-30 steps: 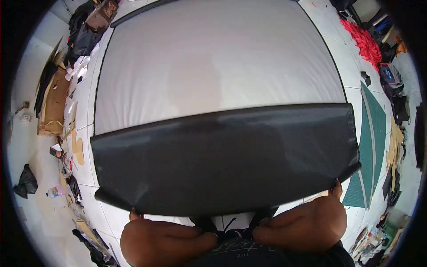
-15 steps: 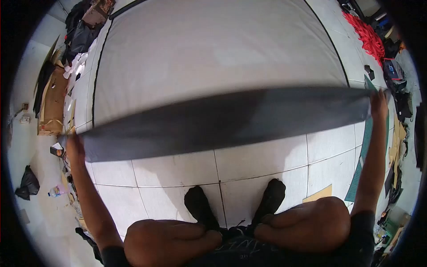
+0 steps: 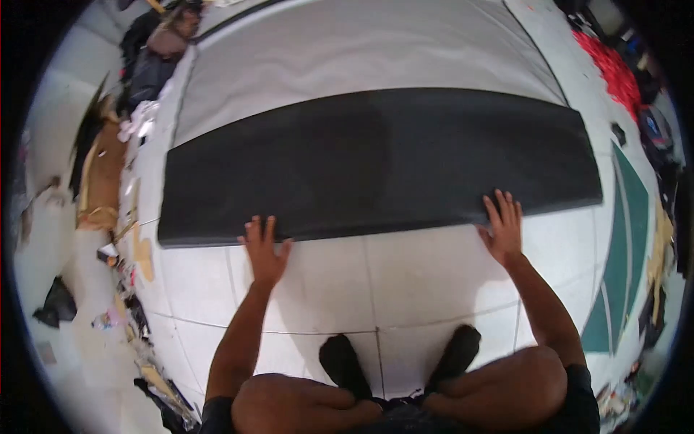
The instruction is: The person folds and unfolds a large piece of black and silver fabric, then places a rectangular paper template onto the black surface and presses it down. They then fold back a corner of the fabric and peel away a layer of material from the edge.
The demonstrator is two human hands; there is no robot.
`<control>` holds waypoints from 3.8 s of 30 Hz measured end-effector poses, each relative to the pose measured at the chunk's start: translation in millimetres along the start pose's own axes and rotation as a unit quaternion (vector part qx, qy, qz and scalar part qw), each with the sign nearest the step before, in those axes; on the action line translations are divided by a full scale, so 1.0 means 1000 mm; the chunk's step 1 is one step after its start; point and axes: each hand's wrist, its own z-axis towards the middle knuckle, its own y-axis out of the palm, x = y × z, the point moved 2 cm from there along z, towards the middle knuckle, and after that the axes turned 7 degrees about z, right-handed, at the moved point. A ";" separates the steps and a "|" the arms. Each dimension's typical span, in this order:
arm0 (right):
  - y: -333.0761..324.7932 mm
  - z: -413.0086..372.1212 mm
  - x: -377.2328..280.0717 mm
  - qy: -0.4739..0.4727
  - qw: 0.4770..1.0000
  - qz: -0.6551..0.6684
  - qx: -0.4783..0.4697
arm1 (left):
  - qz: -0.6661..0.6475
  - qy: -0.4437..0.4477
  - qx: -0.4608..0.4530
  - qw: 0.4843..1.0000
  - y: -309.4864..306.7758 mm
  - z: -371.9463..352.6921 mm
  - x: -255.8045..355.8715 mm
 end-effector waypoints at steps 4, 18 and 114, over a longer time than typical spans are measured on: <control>0.006 0.028 0.010 -0.059 0.998 -0.003 0.025 | 0.002 -0.013 -0.005 1.000 0.000 0.030 -0.001; 0.018 0.087 0.016 0.025 0.991 -0.045 -0.120 | -0.004 -0.023 -0.071 0.997 0.024 0.072 0.000; 0.023 -0.245 0.205 0.556 0.462 0.604 0.335 | -0.676 -0.571 -0.156 0.438 0.067 -0.234 -0.188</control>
